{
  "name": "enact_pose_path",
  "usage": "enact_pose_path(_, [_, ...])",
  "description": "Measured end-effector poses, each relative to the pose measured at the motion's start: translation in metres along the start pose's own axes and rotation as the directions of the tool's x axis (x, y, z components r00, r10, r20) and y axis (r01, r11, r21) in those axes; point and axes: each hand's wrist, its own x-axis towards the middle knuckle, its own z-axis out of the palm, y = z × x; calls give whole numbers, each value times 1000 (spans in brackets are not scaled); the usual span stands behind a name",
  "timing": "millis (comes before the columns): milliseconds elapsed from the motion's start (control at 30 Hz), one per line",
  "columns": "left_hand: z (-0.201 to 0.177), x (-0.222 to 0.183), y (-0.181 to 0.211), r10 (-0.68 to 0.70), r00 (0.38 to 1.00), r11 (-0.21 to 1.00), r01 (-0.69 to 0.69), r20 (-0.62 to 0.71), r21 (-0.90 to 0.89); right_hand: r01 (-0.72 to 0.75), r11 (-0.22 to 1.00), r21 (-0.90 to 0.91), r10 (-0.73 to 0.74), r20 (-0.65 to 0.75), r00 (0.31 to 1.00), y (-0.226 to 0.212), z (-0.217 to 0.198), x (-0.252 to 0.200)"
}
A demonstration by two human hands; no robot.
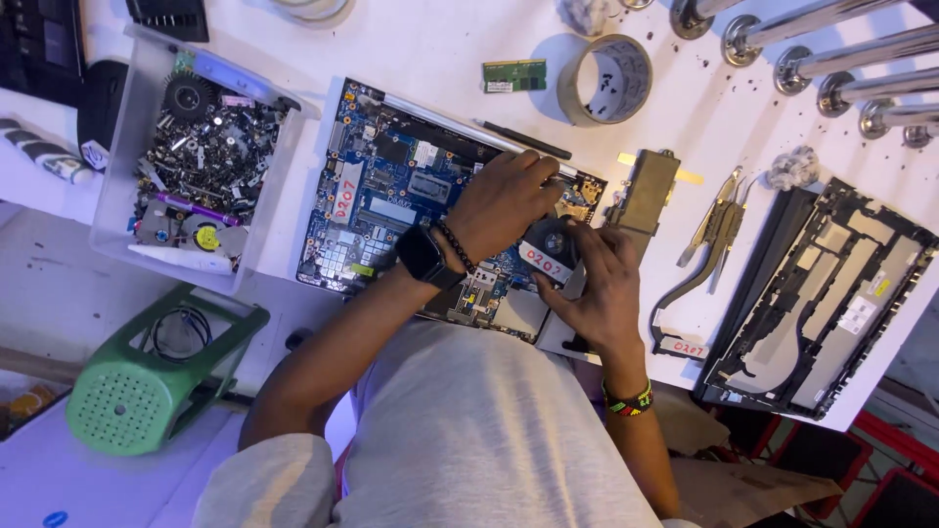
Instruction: Installing a cooling fan and connecting internal cables on a laptop motherboard during a repair.
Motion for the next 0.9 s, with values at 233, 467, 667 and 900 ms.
enact_pose_path(233, [48,11,-57,410,910,835,-401,61,377,-51,998,38,53,-55,997,0,6,-15])
enact_pose_path(467, [59,32,-67,437,898,860,-434,52,267,-13,1000,-15,12,-62,998,-6,6,-13])
enact_pose_path(667, [40,34,-70,326,943,945,-323,64,-59,-30,998,59,39,-156,987,-3,15,-13])
enact_pose_path(900, [38,28,-77,81,997,880,-78,-15,-469,55,998,-30,-61,-282,957,-7,32,0])
